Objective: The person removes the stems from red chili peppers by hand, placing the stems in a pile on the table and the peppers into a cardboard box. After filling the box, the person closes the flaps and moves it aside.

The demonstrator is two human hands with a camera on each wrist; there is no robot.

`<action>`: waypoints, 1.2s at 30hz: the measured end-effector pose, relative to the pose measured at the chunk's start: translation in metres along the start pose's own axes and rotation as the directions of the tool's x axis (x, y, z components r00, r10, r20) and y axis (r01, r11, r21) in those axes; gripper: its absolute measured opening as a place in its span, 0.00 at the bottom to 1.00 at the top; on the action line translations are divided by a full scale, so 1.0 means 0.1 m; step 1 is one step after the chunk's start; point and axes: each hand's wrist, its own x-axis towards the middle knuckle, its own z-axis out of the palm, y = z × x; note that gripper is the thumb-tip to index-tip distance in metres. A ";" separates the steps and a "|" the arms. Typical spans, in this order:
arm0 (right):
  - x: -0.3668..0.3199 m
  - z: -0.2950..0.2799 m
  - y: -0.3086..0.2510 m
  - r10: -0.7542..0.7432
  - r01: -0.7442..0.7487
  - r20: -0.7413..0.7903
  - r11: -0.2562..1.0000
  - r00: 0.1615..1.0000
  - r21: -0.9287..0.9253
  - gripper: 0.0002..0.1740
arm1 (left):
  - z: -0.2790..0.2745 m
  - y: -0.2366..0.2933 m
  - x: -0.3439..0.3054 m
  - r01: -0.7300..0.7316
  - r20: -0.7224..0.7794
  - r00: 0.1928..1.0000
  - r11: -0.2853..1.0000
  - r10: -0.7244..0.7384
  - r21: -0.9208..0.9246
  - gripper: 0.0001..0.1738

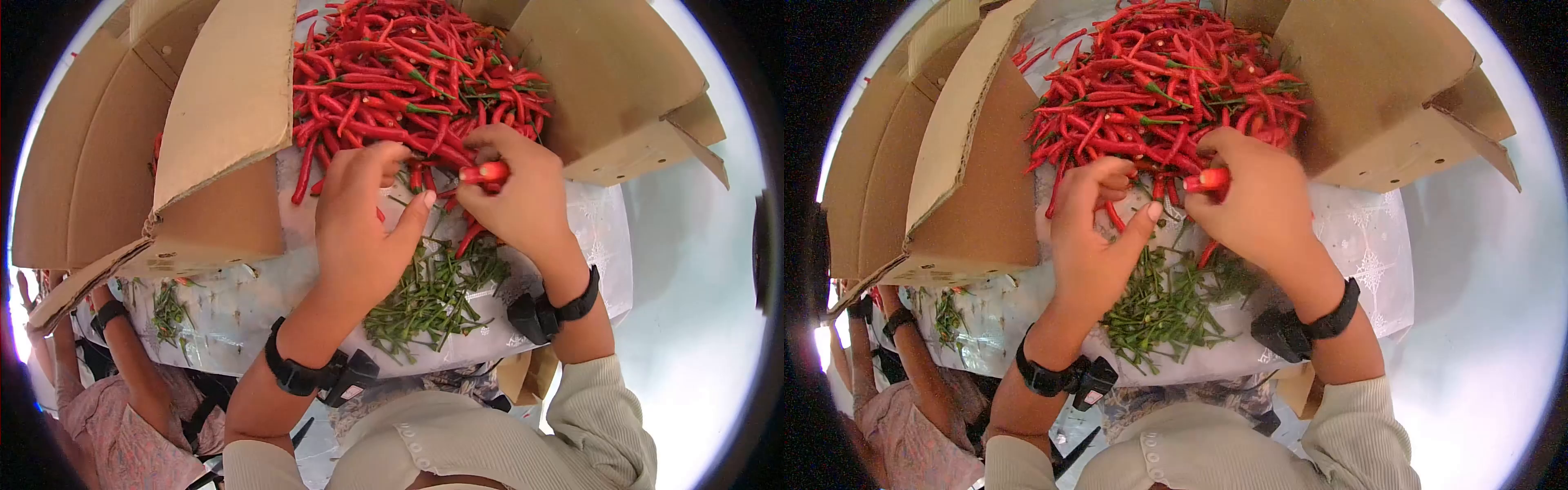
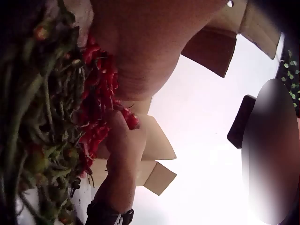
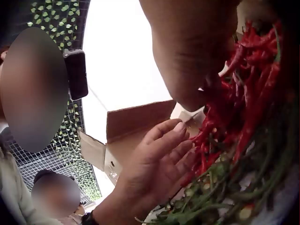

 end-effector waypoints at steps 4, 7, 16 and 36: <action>0.01 -0.14 -0.01 -0.061 0.098 -0.115 0.932 0.991 0.348 0.14 | 0.03 -0.01 0.01 0.086 -0.111 0.987 0.971 -0.113 -0.223 0.30; 0.02 -0.19 -0.02 0.018 0.023 -0.062 0.793 0.998 0.609 0.09 | 0.01 0.03 0.01 0.149 -0.080 0.979 0.925 -0.188 -0.350 0.28; 0.05 -0.21 0.08 -0.099 -0.063 0.363 0.910 0.926 0.410 0.17 | -0.05 0.00 -0.01 0.206 0.044 0.976 0.835 -0.214 -0.509 0.12; -0.04 0.07 0.06 -0.185 0.215 0.287 0.973 0.940 -0.078 0.16 | 0.02 -0.17 0.01 0.212 -0.060 0.969 0.931 -0.240 -0.296 0.10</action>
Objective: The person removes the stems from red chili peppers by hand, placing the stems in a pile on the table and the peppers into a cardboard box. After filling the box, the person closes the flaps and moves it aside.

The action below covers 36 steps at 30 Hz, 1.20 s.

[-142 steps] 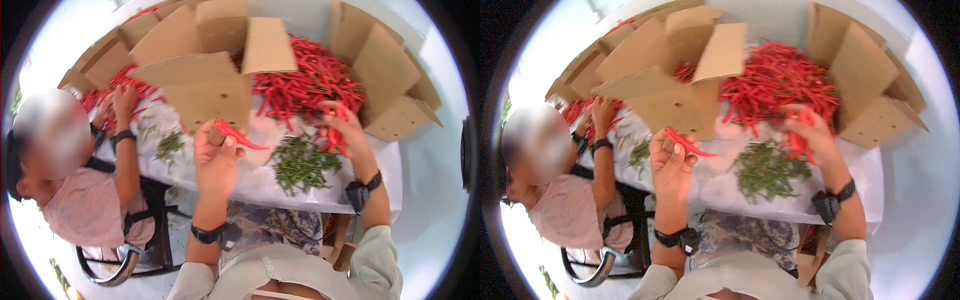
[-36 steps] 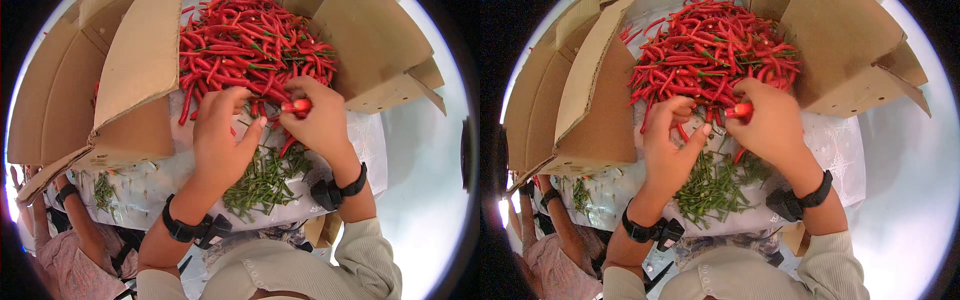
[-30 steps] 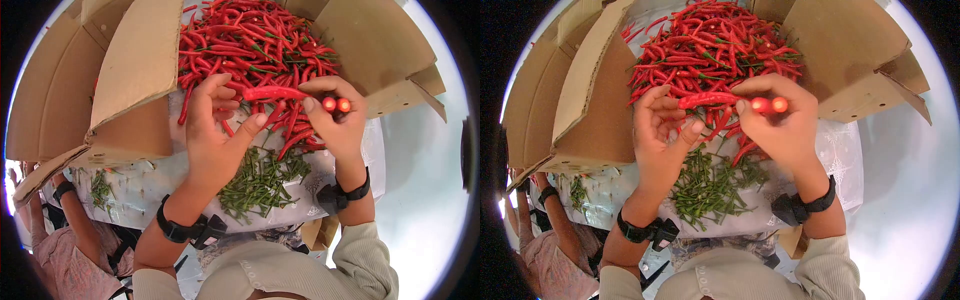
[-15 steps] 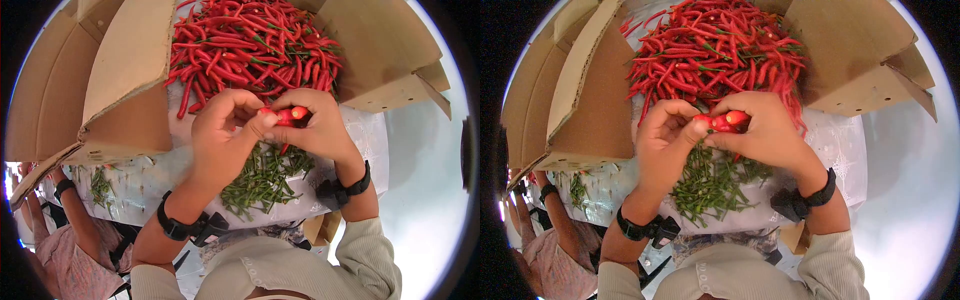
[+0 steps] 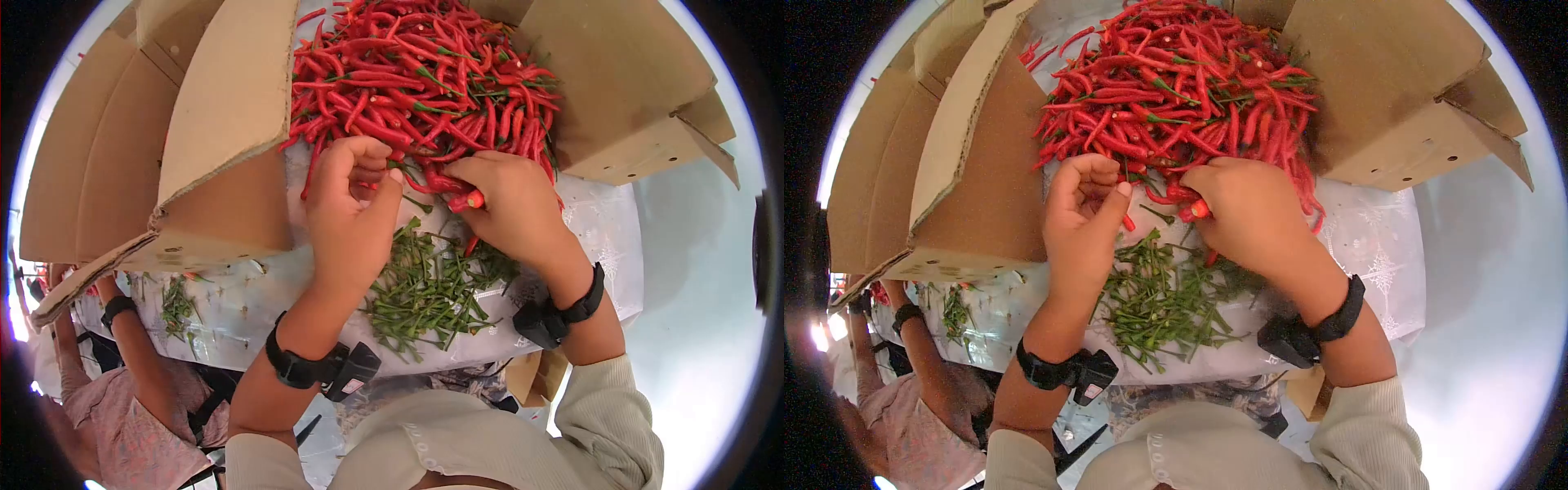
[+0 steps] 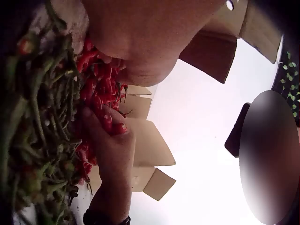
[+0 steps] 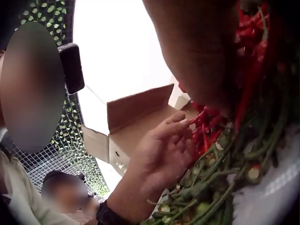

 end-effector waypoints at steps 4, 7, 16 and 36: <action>-0.01 -0.06 0.04 0.054 -0.036 -0.055 0.954 0.997 0.298 0.15 | -0.03 -0.01 0.04 -0.092 -0.030 0.995 0.991 0.095 0.094 0.10; 0.00 -0.13 0.06 0.076 -0.042 -0.042 0.847 0.996 0.531 0.13 | -0.04 0.08 0.05 -0.172 0.098 0.983 0.968 0.156 0.183 0.10; 0.02 -0.13 0.08 0.184 -0.180 0.067 0.706 0.981 0.685 0.09 | 0.03 0.15 0.00 -0.143 0.177 0.977 0.982 0.120 0.125 0.10; 0.04 -0.20 0.09 0.333 -0.123 -0.012 0.380 0.943 0.917 0.09 | 0.09 0.18 0.03 -0.427 0.244 0.903 0.796 0.353 0.429 0.04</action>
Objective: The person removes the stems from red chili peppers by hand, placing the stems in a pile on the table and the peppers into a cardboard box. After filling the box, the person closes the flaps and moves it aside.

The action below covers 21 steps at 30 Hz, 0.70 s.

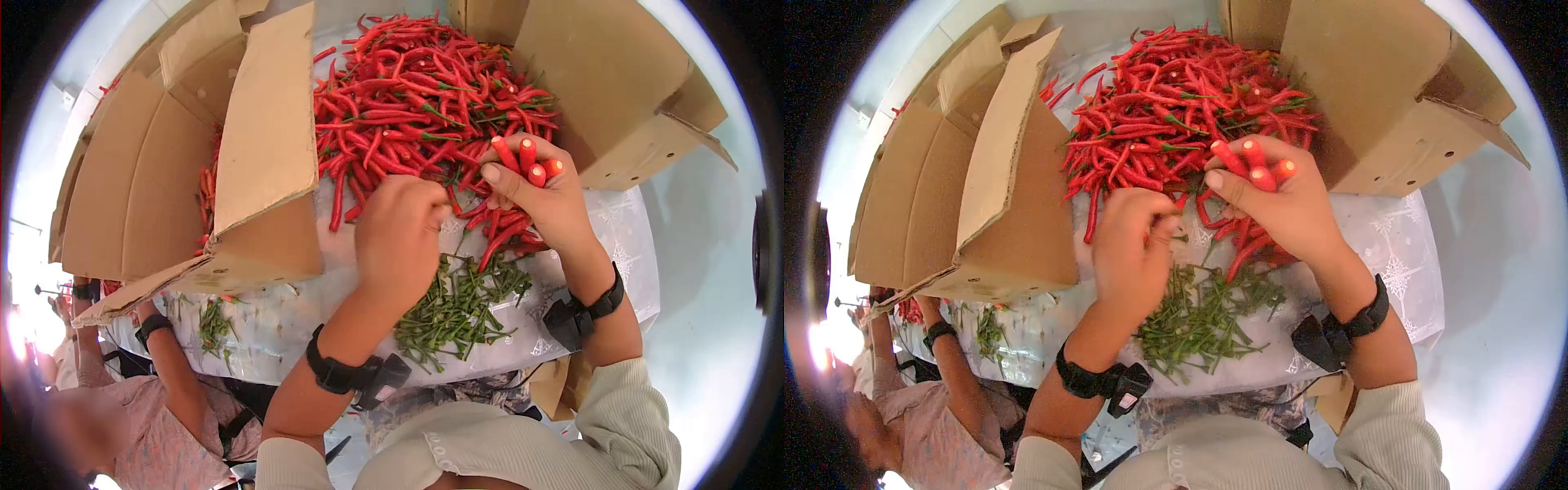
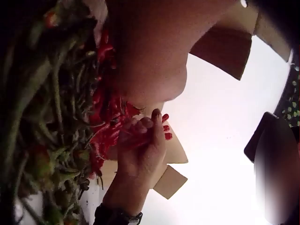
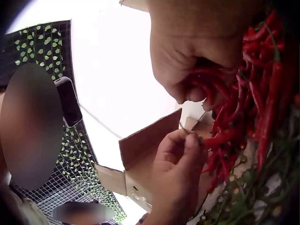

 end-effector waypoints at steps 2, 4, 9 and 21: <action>-0.02 0.04 -0.02 0.000 0.000 -0.007 1.000 1.000 -0.031 0.09 | -0.03 -0.01 -0.05 0.121 -0.044 0.990 0.977 -0.130 -0.175 0.04; -0.04 0.08 0.01 -0.271 0.284 0.087 0.893 0.959 -0.349 0.09 | 0.03 -0.07 -0.10 0.197 -0.077 0.966 0.898 -0.246 -0.394 0.07; -0.07 0.19 0.14 -0.458 0.526 0.259 0.717 0.850 -0.458 0.18 | 0.01 0.00 -0.14 0.260 0.053 0.950 0.687 -0.307 -0.679 0.07; -0.16 0.15 -0.03 -0.258 0.327 0.235 0.883 0.937 -0.336 0.18 | -0.13 0.00 -0.08 0.463 0.337 0.858 0.296 -0.389 -0.836 0.07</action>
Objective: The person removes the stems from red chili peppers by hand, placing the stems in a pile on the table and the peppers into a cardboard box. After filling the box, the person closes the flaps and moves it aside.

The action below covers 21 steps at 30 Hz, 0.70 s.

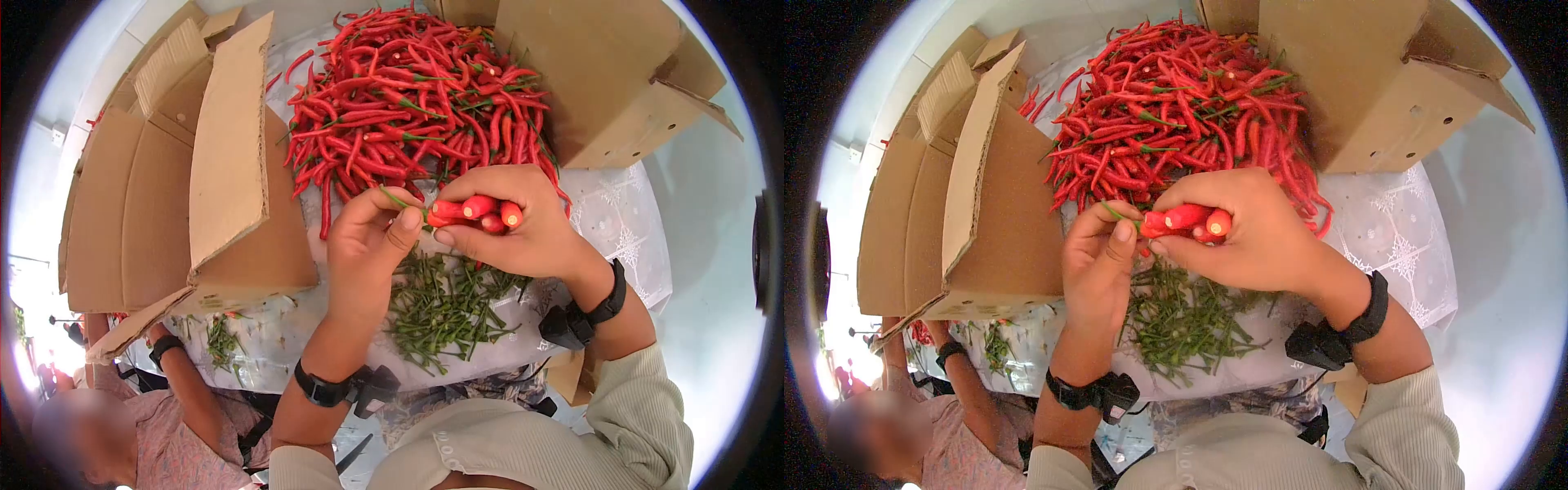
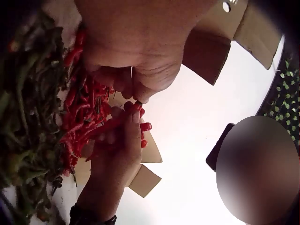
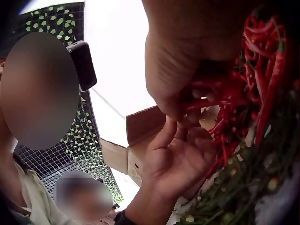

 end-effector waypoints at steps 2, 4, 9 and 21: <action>-0.01 0.01 0.01 0.006 -0.006 -0.004 1.000 1.000 0.021 0.17 | 0.01 0.01 0.00 0.013 0.022 1.000 1.000 -0.013 -0.010 0.07; -0.01 0.02 0.03 0.029 -0.029 -0.001 0.999 1.000 0.044 0.16 | 0.01 0.00 0.00 -0.025 0.050 0.998 1.000 0.025 -0.006 0.07; 0.00 0.04 0.08 -0.189 0.187 -0.012 0.978 0.982 -0.096 0.15 | -0.09 0.00 0.02 0.083 0.127 0.989 0.994 -0.074 -0.065 0.06; 0.00 -0.12 0.01 0.096 -0.140 0.250 0.976 0.963 0.166 0.11 | -0.14 -0.09 0.05 0.177 0.359 0.930 0.954 -0.081 -0.243 0.04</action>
